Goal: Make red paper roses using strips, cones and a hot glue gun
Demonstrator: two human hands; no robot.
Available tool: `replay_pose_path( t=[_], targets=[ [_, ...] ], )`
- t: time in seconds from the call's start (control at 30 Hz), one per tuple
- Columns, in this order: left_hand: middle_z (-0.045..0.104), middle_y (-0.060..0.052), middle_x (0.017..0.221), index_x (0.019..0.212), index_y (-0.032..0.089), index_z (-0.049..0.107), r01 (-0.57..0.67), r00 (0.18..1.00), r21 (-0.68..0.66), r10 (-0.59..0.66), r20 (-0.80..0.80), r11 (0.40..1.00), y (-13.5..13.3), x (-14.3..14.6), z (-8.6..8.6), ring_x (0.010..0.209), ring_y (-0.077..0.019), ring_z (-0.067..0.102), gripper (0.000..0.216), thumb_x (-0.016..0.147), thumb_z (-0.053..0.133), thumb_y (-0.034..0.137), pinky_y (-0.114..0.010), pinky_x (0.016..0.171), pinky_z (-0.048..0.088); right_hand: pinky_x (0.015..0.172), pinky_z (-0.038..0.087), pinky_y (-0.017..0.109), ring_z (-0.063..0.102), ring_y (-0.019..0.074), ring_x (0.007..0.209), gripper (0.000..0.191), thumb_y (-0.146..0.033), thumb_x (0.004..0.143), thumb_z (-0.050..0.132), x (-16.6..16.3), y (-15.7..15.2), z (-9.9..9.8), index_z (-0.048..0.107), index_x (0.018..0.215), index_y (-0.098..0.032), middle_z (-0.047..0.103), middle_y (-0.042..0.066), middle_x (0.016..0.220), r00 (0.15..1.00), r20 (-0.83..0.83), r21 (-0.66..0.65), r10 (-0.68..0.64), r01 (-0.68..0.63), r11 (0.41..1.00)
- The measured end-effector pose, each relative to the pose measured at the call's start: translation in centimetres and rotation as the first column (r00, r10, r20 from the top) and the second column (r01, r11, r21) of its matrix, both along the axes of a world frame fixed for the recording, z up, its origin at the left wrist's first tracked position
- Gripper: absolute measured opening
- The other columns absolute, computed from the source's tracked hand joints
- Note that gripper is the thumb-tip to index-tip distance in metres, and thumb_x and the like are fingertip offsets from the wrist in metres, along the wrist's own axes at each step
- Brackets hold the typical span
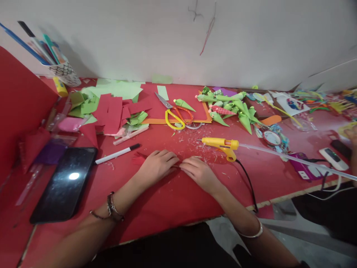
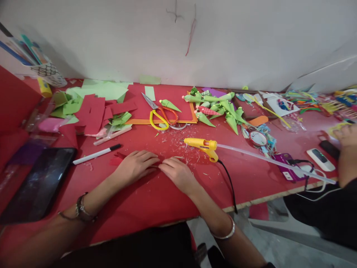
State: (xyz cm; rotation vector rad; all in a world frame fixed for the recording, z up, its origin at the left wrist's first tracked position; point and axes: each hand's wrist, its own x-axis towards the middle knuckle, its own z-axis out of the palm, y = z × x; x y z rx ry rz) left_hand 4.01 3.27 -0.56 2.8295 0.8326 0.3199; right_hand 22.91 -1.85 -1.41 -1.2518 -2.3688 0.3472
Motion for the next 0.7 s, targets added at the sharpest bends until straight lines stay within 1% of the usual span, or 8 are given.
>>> replay_pose_path(
  t=[0.1,0.17,0.27,0.37,0.43,0.5,0.57,0.7],
  targets=[
    [0.06,-0.004,0.096,0.101,0.019,0.053,0.021,1.0,0.053,-0.022,0.008,0.998,-0.1,0.0,-0.2,0.088,-0.0174,0.054,0.02,0.086,0.045,0.029,-0.029,0.072,0.04,0.076,0.046,0.03,0.053,0.0158,0.081,0.025,-0.021,0.089,0.038,0.2,0.2,-0.1,0.062,0.092,-0.016,0.062,0.007,0.088,0.999,0.044,0.072,0.025,-0.028,0.997],
    [0.06,-0.005,0.094,0.101,0.018,0.053,0.024,1.0,0.089,-0.025,0.003,0.996,-0.2,0.0,-0.2,0.088,-0.0171,0.054,0.019,0.088,0.042,0.026,-0.028,0.071,0.039,0.075,0.046,0.03,0.053,0.0158,0.08,0.026,-0.02,0.089,0.037,0.1,0.3,-0.2,0.062,0.091,-0.015,0.061,0.007,0.087,0.998,0.062,0.096,0.023,-0.029,0.995],
    [0.06,-0.005,0.09,0.097,0.017,0.054,0.026,1.0,0.14,-0.023,-0.017,0.99,-0.5,-0.1,0.0,0.082,-0.0165,0.053,0.017,0.088,0.04,0.02,-0.028,0.067,0.037,0.073,0.046,0.029,0.053,0.0155,0.077,0.027,-0.021,0.089,0.037,-0.2,0.4,-0.2,0.063,0.087,-0.015,0.061,0.007,0.084,0.998,0.056,0.078,0.009,-0.014,0.997],
    [0.06,-0.004,0.084,0.089,0.016,0.057,0.025,0.999,0.166,-0.019,-0.035,0.986,-0.6,-0.1,0.2,0.075,-0.0164,0.052,0.018,0.088,0.039,0.019,-0.028,0.062,0.035,0.074,0.046,0.029,0.053,0.0157,0.078,0.026,-0.021,0.089,0.037,-0.4,0.2,-0.3,0.062,0.089,-0.014,0.061,0.007,0.084,0.999,0.019,0.045,-0.032,0.031,0.999],
    [0.059,-0.003,0.081,0.088,0.017,0.058,0.028,0.999,0.167,-0.021,-0.041,0.986,-0.6,-0.1,0.3,0.073,-0.0167,0.05,0.018,0.088,0.04,0.02,-0.028,0.06,0.033,0.075,0.045,0.028,0.053,0.0159,0.08,0.025,-0.021,0.089,0.039,-0.4,0.2,-0.2,0.061,0.093,-0.013,0.061,0.008,0.087,0.999,0.0,0.035,-0.043,0.043,0.998],
    [0.059,-0.003,0.078,0.089,0.017,0.058,0.033,0.999,0.158,-0.027,-0.043,0.987,-0.6,-0.1,0.4,0.07,-0.0165,0.049,0.019,0.088,0.039,0.02,-0.028,0.059,0.032,0.076,0.045,0.029,0.053,0.0159,0.082,0.023,-0.021,0.088,0.041,-0.1,0.2,-0.2,0.061,0.097,-0.013,0.061,0.007,0.088,1.0,0.008,0.032,-0.028,0.028,0.999],
    [0.059,-0.002,0.077,0.087,0.018,0.059,0.033,0.999,0.135,-0.029,-0.032,0.99,-0.4,-0.2,0.3,0.069,-0.0157,0.049,0.021,0.089,0.039,0.021,-0.028,0.059,0.031,0.076,0.044,0.029,0.053,0.0157,0.081,0.022,-0.022,0.087,0.042,0.3,0.2,0.0,0.061,0.097,-0.015,0.062,0.006,0.088,0.999,0.036,0.035,-0.001,0.0,0.999],
    [0.06,-0.001,0.08,0.085,0.021,0.061,-0.017,0.999,0.058,0.015,0.038,0.998,-0.2,-0.4,-0.1,0.071,-0.0141,0.05,0.02,0.088,0.042,0.024,-0.027,0.063,0.032,0.076,0.042,0.029,0.053,0.0148,0.078,0.023,-0.018,0.088,0.04,0.8,0.1,0.2,0.062,0.095,-0.015,0.062,0.006,0.082,0.993,0.107,0.084,0.042,-0.051,0.995]
  ],
)
